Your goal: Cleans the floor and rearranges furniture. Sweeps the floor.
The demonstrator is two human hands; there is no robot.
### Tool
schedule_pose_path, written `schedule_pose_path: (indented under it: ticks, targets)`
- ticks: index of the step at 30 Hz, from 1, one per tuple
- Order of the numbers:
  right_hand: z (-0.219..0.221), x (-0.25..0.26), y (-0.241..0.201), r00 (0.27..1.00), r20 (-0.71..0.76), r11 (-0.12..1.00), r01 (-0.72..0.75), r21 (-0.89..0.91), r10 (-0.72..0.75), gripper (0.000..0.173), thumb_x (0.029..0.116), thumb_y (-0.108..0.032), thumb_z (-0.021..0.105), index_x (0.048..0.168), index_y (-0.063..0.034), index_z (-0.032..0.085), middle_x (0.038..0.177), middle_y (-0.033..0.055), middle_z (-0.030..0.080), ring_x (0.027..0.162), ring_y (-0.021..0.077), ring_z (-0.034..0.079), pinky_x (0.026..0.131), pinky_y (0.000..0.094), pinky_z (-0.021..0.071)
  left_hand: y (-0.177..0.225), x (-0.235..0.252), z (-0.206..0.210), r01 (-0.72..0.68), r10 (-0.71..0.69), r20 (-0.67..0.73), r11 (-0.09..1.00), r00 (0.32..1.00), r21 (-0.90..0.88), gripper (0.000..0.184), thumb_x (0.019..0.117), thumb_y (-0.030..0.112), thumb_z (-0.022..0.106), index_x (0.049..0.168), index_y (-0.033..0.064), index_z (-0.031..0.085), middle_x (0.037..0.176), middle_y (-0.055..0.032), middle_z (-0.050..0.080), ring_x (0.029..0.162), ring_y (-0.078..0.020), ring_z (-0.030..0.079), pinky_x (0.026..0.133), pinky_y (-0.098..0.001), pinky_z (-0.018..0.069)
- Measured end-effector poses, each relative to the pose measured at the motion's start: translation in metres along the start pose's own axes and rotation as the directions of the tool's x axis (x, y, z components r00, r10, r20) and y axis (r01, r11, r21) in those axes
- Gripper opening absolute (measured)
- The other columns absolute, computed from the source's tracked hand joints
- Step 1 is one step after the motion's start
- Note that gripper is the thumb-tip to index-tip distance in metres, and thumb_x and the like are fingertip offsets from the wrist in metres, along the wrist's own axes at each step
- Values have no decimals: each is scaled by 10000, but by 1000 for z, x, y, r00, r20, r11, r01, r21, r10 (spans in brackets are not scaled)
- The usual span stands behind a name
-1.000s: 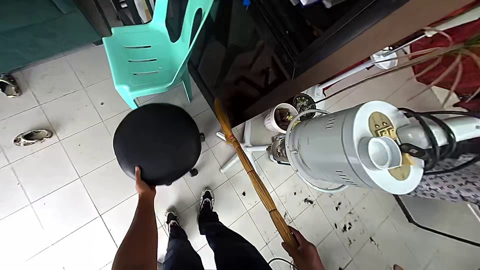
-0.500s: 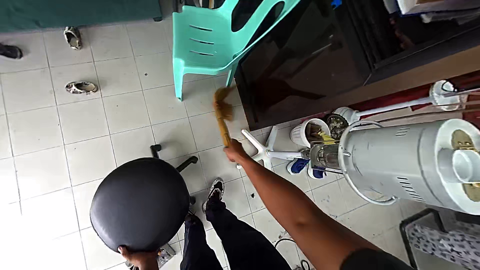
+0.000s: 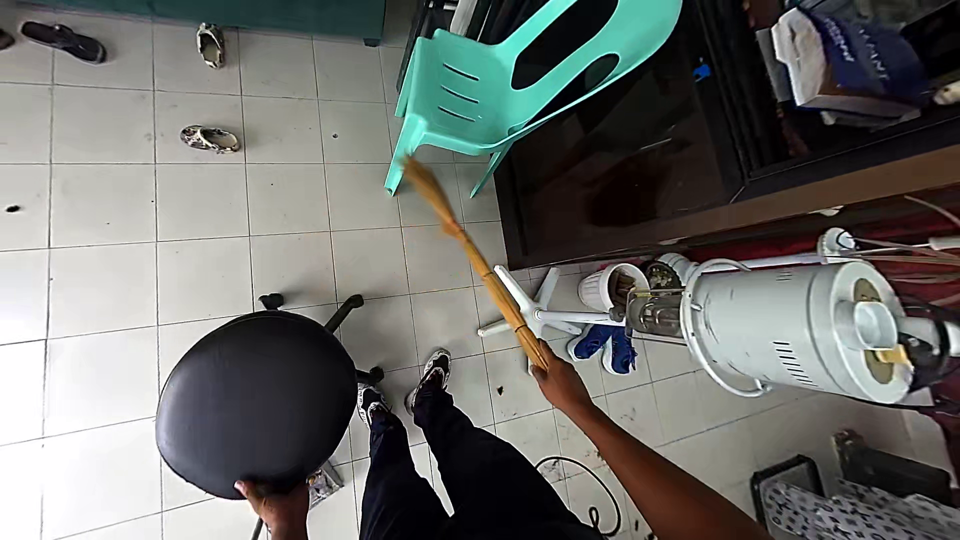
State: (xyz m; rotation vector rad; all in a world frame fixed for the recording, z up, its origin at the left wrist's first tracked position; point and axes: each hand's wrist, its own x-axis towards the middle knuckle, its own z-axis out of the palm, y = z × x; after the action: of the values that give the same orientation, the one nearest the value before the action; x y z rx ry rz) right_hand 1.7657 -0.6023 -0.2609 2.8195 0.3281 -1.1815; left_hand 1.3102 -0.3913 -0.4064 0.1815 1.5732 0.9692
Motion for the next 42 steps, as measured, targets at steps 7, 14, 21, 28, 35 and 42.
schedule_pose_path:
  ticks: [7, 14, 21, 28, 35, 42]
  targets:
    - [36, 71, -89, 955, 256, 946, -211, 245, 147, 408, 1000, -181, 624, 1343, 22, 537, 1048, 189, 622, 766, 241, 631, 714, 404, 555, 4, -5, -3, 179, -174, -100, 983, 980, 47, 800, 990, 773, 127, 1579, 261, 301, 1574, -76, 418, 1388, -274, 464, 1062, -576, 437]
    - [47, 6, -113, 906, 338, 959, 190, 211, -254, 458, 1040, -262, 593, 1451, -77, 512, 1118, 191, 662, 824, 278, 673, 752, 456, 564, -13, -112, 33, 101, -466, 222, 572, 857, 814, 488, 1129, 283, 343, 1437, -83, 438, 1271, -272, 640, 1071, -315, 675, 888, -460, 548]
    - [44, -97, 16, 996, 77, 998, 50, 48, -54, 670, 1056, -208, 560, 1640, -99, 251, 1344, 265, 631, 1228, 414, 636, 1075, 569, 479, -22, -80, 96, -856, -562, 660, -437, 499, 275, 546, 974, 314, 629, 1483, 132, 556, 1718, -87, 192, 1594, -326, 90, 1257, -608, 71]
    - [71, -56, -1, 924, 272, 848, -361, 389, 268, 411, 1004, -189, 654, 1317, 51, 540, 938, 191, 616, 692, 246, 606, 677, 419, 550, 3, -49, 100, -770, -523, 646, -616, 556, 166, 461, 952, 34, 528, 1406, 41, 611, 1722, 73, 165, 1587, -158, 142, 1247, -467, 150]
    - [99, -59, -140, 819, 569, 919, -167, 356, -72, 375, 1027, -222, 615, 1338, -34, 520, 808, 67, 549, 563, 132, 529, 539, 294, 490, 31, -36, 99, -721, -553, 500, -651, 666, 240, 492, 988, 288, 574, 1439, 94, 593, 1735, 82, 69, 1599, -173, 42, 1259, -494, 82]
    - [22, -98, -104, 852, 449, 953, 166, 254, -268, 616, 1021, -253, 651, 1563, -105, 400, 1093, 233, 663, 730, 301, 654, 709, 474, 563, 69, -10, 90, -762, -602, 468, -493, 647, 420, 536, 998, 431, 627, 1459, 161, 584, 1724, -38, 175, 1603, -274, 26, 1241, -621, 4]
